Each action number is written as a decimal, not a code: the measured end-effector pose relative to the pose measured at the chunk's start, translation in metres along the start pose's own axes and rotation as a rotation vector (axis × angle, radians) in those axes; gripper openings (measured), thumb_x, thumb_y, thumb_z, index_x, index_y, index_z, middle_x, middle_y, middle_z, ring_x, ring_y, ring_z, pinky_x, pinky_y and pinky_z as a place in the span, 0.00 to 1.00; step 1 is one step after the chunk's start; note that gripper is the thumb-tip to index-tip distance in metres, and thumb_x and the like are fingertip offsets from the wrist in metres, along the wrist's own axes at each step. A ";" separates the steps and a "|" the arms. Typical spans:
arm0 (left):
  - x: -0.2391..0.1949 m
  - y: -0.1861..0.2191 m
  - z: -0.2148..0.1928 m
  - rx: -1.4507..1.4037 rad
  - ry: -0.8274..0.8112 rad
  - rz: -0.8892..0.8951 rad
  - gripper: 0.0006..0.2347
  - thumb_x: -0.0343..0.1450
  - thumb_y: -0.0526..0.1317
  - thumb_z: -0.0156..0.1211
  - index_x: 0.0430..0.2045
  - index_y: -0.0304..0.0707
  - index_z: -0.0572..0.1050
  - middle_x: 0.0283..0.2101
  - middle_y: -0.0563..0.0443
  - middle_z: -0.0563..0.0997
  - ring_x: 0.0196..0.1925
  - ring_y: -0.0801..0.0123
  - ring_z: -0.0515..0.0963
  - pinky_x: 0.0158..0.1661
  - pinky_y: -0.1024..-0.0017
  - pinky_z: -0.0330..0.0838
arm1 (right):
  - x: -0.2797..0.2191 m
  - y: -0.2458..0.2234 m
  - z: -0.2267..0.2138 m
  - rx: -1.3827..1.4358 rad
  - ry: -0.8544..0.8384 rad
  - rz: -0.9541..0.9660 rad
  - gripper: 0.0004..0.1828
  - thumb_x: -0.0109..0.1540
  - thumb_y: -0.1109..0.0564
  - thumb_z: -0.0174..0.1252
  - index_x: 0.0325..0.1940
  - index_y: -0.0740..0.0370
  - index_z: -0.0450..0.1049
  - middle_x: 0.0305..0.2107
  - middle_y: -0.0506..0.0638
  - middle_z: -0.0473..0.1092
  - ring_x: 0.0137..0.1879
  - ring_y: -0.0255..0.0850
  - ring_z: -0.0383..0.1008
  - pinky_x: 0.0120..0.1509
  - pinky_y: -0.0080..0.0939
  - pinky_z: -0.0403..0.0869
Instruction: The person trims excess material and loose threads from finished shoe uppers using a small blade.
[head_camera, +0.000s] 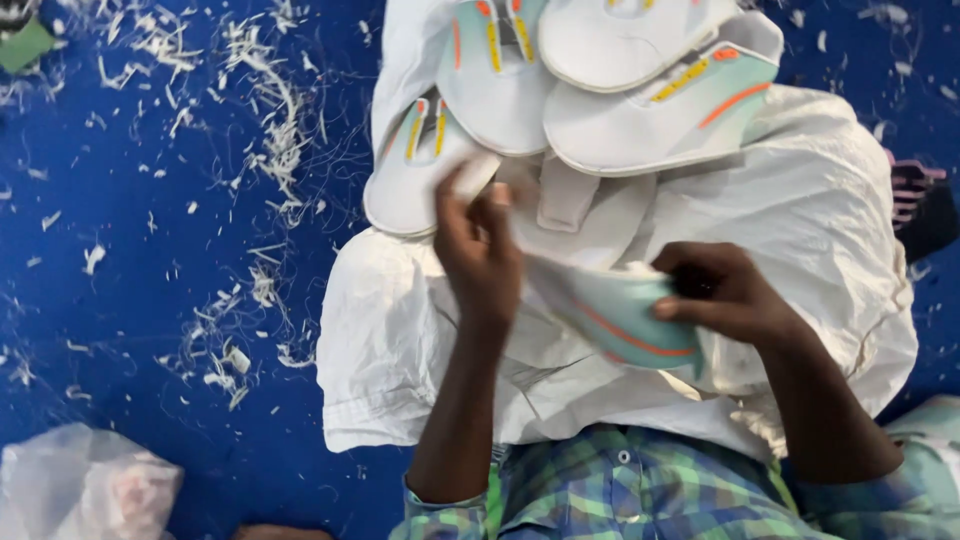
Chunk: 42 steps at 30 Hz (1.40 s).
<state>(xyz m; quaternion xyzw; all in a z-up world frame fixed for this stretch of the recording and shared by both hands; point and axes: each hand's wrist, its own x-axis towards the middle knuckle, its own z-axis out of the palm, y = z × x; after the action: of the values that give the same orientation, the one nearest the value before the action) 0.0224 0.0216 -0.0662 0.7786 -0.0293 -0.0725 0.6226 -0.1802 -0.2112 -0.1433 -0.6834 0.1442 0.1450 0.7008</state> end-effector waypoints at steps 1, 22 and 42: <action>0.007 0.006 -0.013 -0.007 0.021 0.002 0.16 0.79 0.39 0.59 0.61 0.32 0.71 0.40 0.47 0.80 0.35 0.73 0.73 0.39 0.74 0.71 | 0.005 0.051 -0.021 -0.014 -0.016 -0.005 0.26 0.57 0.59 0.77 0.56 0.70 0.76 0.31 0.58 0.68 0.36 0.40 0.65 0.37 0.43 0.66; -0.031 -0.053 -0.039 -0.935 -0.302 -0.586 0.15 0.73 0.29 0.63 0.54 0.30 0.73 0.50 0.47 0.82 0.55 0.65 0.79 0.58 0.64 0.70 | 0.041 -0.019 0.026 0.891 0.483 0.095 0.32 0.74 0.40 0.47 0.75 0.64 0.63 0.62 0.54 0.71 0.62 0.41 0.73 0.65 0.42 0.72; -0.025 -0.034 -0.027 -0.765 -0.113 -0.493 0.31 0.77 0.49 0.50 0.75 0.42 0.50 0.75 0.43 0.59 0.74 0.60 0.62 0.67 0.61 0.61 | 0.042 -0.113 0.013 1.199 -0.133 -0.178 0.12 0.78 0.50 0.47 0.49 0.61 0.68 0.13 0.37 0.58 0.17 0.25 0.53 0.23 0.27 0.53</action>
<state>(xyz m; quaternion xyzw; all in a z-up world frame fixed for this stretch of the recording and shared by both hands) 0.0001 0.0588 -0.0911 0.4713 0.1519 -0.2663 0.8270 -0.0961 -0.2011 -0.0562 -0.1689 0.0988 0.0219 0.9804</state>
